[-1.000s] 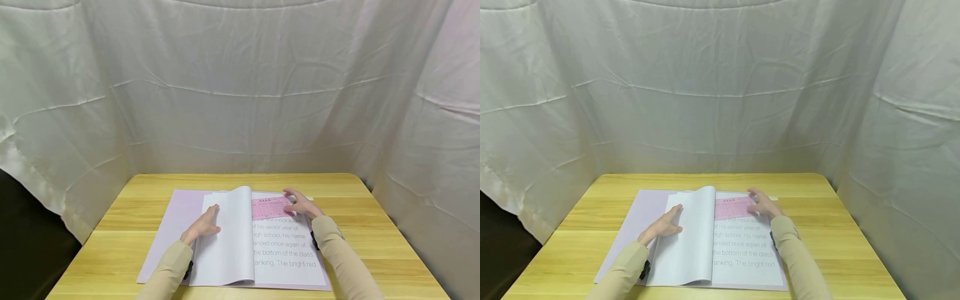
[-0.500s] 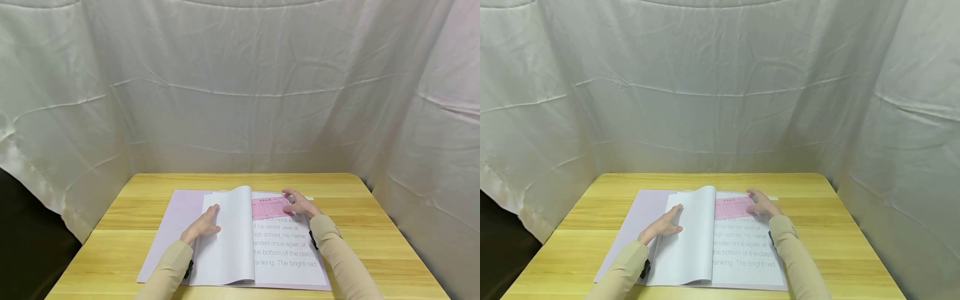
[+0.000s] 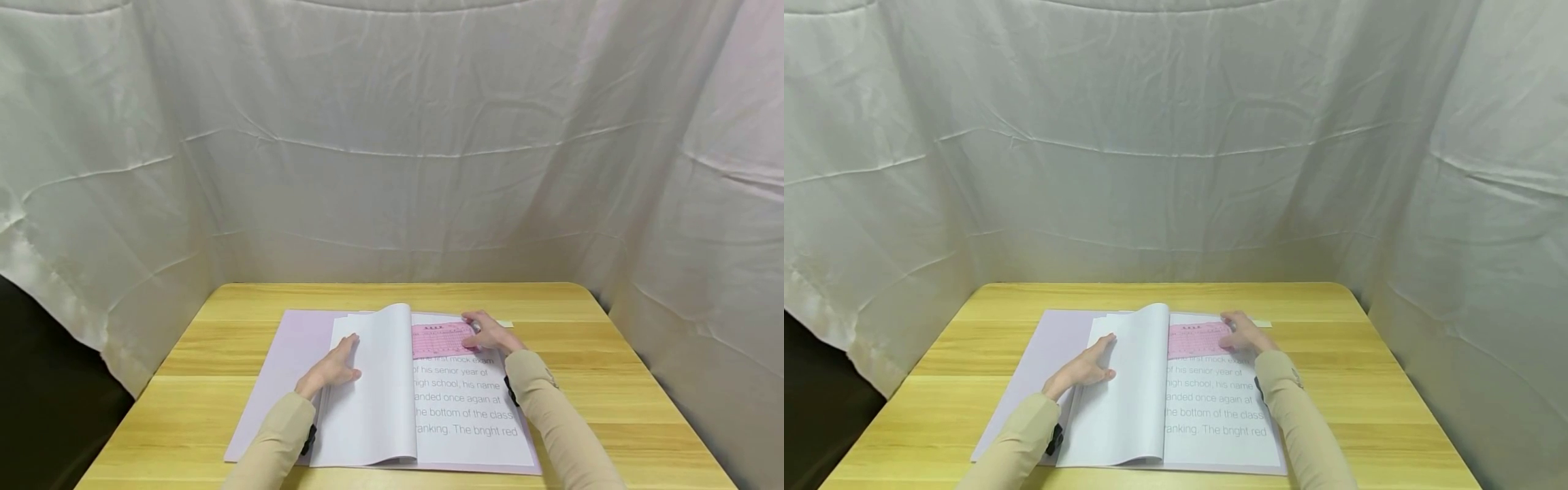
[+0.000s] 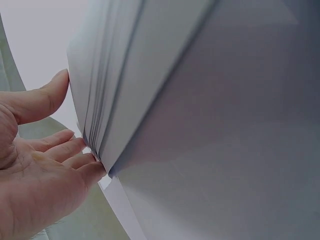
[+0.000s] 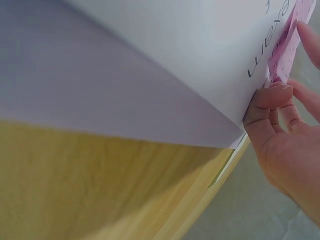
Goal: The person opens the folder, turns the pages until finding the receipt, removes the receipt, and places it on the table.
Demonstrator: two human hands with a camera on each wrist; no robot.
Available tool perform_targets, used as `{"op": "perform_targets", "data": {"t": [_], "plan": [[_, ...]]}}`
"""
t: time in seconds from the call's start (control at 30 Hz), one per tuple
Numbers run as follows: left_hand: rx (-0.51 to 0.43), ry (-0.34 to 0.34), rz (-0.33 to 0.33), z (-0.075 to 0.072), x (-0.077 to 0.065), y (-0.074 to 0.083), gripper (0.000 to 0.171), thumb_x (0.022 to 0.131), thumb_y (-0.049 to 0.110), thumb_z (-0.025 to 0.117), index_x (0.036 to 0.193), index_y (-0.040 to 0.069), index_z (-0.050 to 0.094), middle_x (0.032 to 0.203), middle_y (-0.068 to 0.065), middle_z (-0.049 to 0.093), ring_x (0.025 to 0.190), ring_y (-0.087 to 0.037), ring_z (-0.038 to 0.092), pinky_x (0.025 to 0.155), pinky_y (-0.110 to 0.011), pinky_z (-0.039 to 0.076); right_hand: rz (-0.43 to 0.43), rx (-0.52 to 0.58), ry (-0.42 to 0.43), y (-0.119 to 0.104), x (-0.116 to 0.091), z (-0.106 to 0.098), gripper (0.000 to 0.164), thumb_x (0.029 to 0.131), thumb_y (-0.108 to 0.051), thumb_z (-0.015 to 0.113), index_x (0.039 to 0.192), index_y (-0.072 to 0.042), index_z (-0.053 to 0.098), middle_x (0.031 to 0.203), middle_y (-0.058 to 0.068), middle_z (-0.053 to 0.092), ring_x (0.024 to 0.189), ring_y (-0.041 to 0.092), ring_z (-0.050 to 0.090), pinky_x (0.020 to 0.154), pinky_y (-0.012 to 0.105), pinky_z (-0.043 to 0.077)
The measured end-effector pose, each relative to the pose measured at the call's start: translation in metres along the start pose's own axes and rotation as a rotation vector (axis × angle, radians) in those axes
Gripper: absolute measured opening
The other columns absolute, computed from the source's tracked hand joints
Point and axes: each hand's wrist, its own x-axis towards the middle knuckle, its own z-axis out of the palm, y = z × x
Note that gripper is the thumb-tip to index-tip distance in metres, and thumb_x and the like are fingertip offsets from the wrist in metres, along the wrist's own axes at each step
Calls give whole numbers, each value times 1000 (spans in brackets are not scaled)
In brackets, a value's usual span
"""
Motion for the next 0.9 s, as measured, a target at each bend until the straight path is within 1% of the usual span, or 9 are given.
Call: {"op": "perform_targets", "data": {"t": [0.1, 0.17, 0.27, 0.3, 0.37, 0.43, 0.53, 0.63, 0.9], "plan": [[1, 2, 3, 0, 0, -1, 78, 88, -2, 69, 153, -10, 26, 161, -33, 25, 152, -50, 16, 126, -61, 14, 21, 11, -8, 0, 0, 0, 74, 82, -5, 75, 146, 11, 41, 135, 31, 48, 129, 48, 44, 117, 63, 32], [1, 1, 3, 0, 0, -1, 78, 88, -2, 69, 153, -10, 26, 161, -32, 25, 153, -50, 15, 126, -61, 14, 22, 3, -14, 0, 0, 0, 71, 82, -5, 75, 144, 11, 43, 132, 30, 49, 124, 46, 48, 112, 60, 37], [-2, -1, 5, 0, 1, -1, 78, 88, -2, 68, 153, -10, 26, 161, -32, 25, 153, -50, 15, 126, -61, 13, 16, -8, -14, 0, 0, -1, 64, 83, -7, 76, 139, 10, 49, 121, 27, 52, 111, 38, 52, 99, 46, 46], [-2, -2, 6, 0, 1, -1, 78, 88, -2, 68, 153, -10, 25, 161, -32, 25, 153, -50, 15, 126, -60, 13, 9, -14, -14, 0, 0, -1, 61, 83, -7, 76, 136, 9, 51, 117, 25, 53, 106, 34, 52, 93, 41, 46], [-5, -3, 8, 0, 0, -1, 78, 88, -2, 68, 153, -10, 25, 161, -33, 25, 153, -50, 15, 126, -61, 13, -5, -13, -13, 1, 0, -2, 54, 82, -7, 76, 130, 9, 55, 108, 22, 53, 97, 29, 51, 83, 33, 43], [-7, -4, 7, 0, 0, -1, 78, 88, -2, 68, 153, -11, 25, 161, -33, 25, 153, -50, 15, 126, -61, 13, -2, -8, -14, 1, 0, -2, 48, 82, -8, 77, 124, 7, 58, 103, 20, 52, 93, 26, 49, 78, 29, 38], [-9, -5, 1, -1, 0, -1, 78, 88, -2, 68, 153, -10, 26, 161, -33, 25, 152, -50, 15, 126, -61, 14, 25, -1, -21, 0, 0, -2, 44, 82, -9, 78, 120, 4, 60, 103, 19, 52, 93, 26, 48, 77, 29, 37], [-9, -6, -3, -1, 1, -1, 78, 88, -2, 68, 153, -10, 26, 161, -32, 25, 152, -50, 15, 126, -61, 14, 60, -9, -25, -2, 0, -1, 44, 81, -11, 80, 119, 1, 61, 107, 19, 52, 96, 28, 47, 78, 30, 36], [-6, -5, 3, -1, 1, -1, 77, 89, -1, 68, 153, -10, 26, 161, -32, 25, 152, -50, 16, 126, -60, 14, 32, -51, -7, 0, 1, 0, 41, 76, -10, 82, 111, 1, 62, 101, 19, 50, 95, 28, 46, 76, 29, 36]]}}
